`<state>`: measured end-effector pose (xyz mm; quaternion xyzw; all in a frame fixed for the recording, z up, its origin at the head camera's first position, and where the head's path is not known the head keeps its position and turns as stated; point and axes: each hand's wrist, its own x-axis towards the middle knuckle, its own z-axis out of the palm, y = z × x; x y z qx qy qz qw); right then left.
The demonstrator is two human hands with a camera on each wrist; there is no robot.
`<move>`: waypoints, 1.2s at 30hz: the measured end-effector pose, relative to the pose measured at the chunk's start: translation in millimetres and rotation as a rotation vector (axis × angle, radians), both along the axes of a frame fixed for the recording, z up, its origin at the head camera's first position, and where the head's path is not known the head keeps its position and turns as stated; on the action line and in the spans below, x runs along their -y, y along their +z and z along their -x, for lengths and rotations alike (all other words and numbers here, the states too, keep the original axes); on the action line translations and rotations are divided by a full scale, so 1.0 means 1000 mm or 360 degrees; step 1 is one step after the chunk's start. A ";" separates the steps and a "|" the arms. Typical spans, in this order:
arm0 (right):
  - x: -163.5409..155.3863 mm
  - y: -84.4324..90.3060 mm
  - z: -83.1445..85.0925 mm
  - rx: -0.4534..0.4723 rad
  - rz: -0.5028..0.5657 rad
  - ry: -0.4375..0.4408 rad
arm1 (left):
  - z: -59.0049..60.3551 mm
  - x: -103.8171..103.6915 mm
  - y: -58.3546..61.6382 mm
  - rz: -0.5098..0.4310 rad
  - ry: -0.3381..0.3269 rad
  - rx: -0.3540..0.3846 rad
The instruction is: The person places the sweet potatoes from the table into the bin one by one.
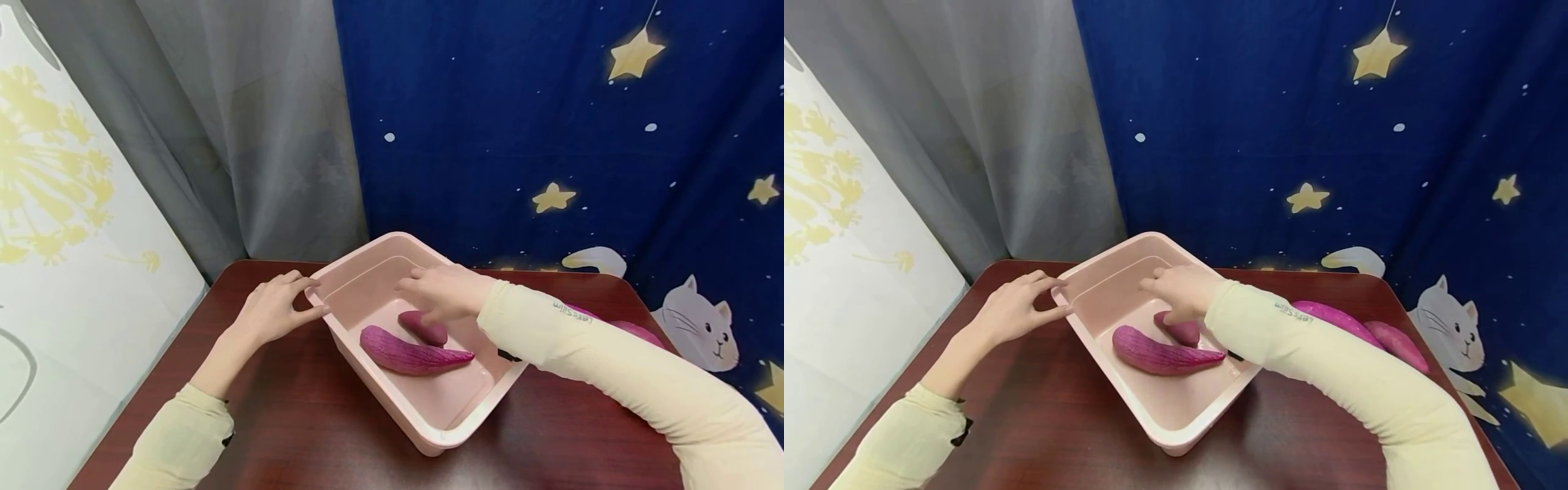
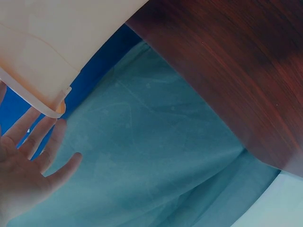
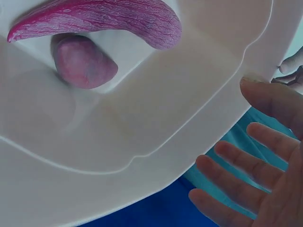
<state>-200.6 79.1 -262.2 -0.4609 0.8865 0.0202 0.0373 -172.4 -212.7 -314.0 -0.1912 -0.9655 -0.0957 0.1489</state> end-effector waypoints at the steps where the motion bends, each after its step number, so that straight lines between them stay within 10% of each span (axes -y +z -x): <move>1: -0.002 0.001 -0.001 -0.0023 0.0011 0.0009 | 0.000 0.000 0.000 0.0000 0.0001 0.0000; 21: -0.043 0.017 -0.023 -0.0421 0.0273 0.0333 | -0.002 0.001 0.000 -0.0012 0.0006 -0.0001; 36: -0.098 0.014 -0.036 -0.0487 0.0398 0.0305 | -0.001 0.000 0.000 0.0001 0.0004 -0.0004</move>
